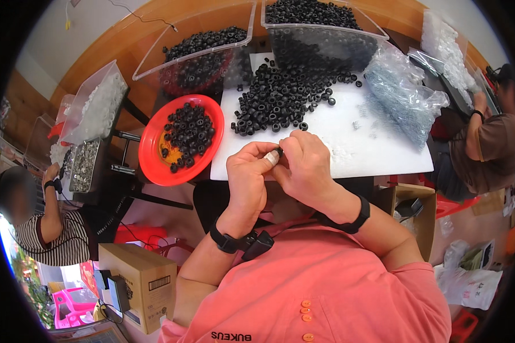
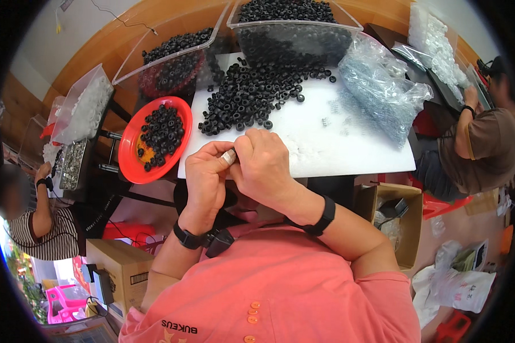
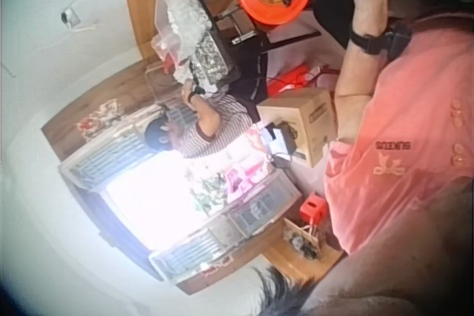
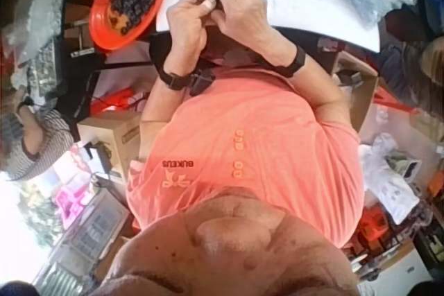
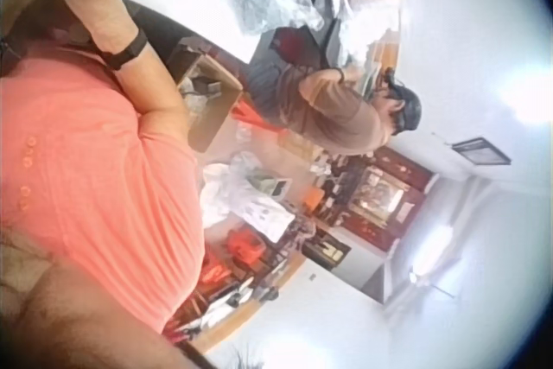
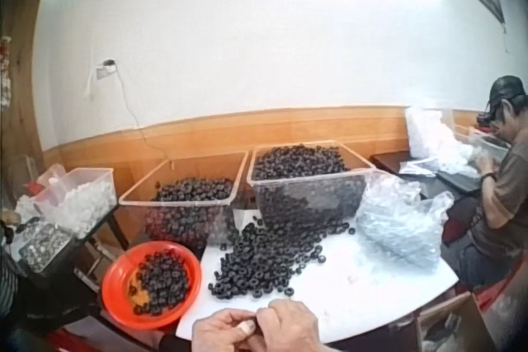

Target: Assembling small black components and white plastic strips into final pieces at a workstation.

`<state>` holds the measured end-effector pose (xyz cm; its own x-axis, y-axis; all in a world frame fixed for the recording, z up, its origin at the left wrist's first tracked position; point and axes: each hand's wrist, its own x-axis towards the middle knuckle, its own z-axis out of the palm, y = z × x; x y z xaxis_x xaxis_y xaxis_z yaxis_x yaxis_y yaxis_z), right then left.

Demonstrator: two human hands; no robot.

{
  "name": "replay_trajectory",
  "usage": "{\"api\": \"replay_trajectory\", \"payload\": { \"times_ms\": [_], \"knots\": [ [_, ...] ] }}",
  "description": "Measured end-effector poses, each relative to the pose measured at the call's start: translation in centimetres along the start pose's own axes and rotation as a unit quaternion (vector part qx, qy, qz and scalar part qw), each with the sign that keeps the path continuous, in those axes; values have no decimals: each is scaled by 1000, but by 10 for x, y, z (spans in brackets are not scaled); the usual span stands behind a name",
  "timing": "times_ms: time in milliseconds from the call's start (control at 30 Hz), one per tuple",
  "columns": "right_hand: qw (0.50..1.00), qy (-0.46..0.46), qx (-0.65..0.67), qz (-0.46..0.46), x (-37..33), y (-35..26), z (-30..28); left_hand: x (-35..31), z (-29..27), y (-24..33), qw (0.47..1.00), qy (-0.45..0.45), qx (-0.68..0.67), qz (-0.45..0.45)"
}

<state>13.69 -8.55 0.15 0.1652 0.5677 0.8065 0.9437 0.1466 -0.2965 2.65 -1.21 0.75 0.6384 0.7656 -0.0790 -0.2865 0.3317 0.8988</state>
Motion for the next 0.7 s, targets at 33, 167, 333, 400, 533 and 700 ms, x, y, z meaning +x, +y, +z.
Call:
{"api": "replay_trajectory", "payload": {
  "times_ms": [33,167,333,400,533,700],
  "knots": [
    [1000,10,-4,9,-1,1,3,-1,0,1,1000,-8,4,8],
    [1000,25,0,3,-3,8,2,-6,-2,6,999,-41,23,-14],
    [999,19,6,-29,0,15,-9,-8,-7,12,994,-85,49,-57],
    [999,13,9,-44,1,15,-11,-6,-8,11,991,-105,74,-47],
    [998,-28,61,3,-3,11,-10,-8,-7,7,993,-91,61,-33],
    [994,-24,93,45,-7,11,-6,-14,-4,-2,995,-66,79,-1]
  ]
}}
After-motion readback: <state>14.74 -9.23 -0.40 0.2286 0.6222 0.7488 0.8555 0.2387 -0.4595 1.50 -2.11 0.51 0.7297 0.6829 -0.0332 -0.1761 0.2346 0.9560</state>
